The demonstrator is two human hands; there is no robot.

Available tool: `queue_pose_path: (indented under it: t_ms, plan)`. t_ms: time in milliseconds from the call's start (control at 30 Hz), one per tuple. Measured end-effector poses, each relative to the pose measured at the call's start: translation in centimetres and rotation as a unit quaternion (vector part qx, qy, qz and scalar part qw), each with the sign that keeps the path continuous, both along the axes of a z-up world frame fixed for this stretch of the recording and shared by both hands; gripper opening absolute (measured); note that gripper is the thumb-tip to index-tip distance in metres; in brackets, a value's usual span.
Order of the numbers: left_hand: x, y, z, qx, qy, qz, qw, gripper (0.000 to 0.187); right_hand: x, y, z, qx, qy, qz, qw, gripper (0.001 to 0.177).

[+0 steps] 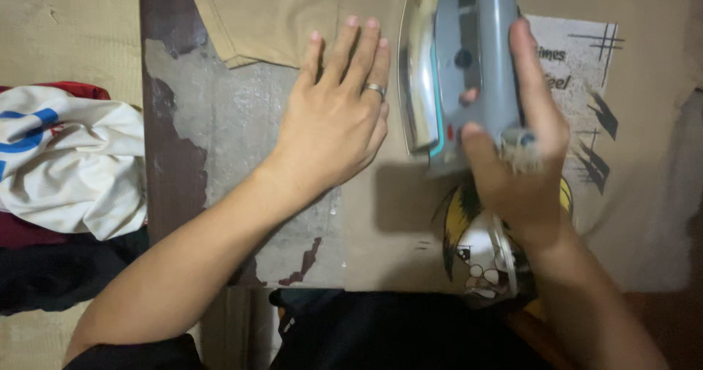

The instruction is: The person irons a beige t-shirt with a graphic print on an ironing board. They use a handheld iron to smooth the fabric, moving it back and forth across the shirt while holding it flat with their other hand.

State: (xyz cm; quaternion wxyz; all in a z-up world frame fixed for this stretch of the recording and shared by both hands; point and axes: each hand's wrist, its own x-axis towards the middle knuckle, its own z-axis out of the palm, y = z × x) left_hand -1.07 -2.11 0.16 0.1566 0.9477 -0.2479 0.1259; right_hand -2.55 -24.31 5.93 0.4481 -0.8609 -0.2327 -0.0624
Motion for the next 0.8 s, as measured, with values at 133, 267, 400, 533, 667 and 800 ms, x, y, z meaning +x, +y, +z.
queue_pose_path:
  t_ms: [133,267,400,533,667,800]
  plan:
    - [-0.3,-0.5,-0.4,-0.005,-0.001,-0.006,1.000,0.064,-0.1,-1.6,-0.5,0.003,0.009,-0.013,1.000,0.068]
    - [-0.1,-0.6,-0.2,0.011,-0.007,-0.001,1.000,0.062,-1.4,-2.5,-0.5,-0.021,-0.013,-0.010,1.000,0.065]
    - [0.1,-1.6,-0.1,0.023,-0.013,0.002,1.000,0.062,-1.8,-3.6,-0.2,-0.056,-0.036,-0.006,0.998,0.065]
    - [0.9,-3.2,-0.1,0.012,-0.010,-0.017,1.000,0.063,-0.1,-4.3,-0.3,-0.081,-0.077,-0.024,0.993,0.069]
    - [1.9,-4.6,-0.4,-0.001,0.004,-0.027,1.000,0.065,1.2,-5.1,-0.3,-0.014,-0.018,-0.035,0.999,0.073]
    - [3.2,-5.9,-0.9,-0.015,-0.007,-0.034,0.999,0.068,0.2,-5.6,0.1,-0.010,-0.031,-0.026,0.999,0.074]
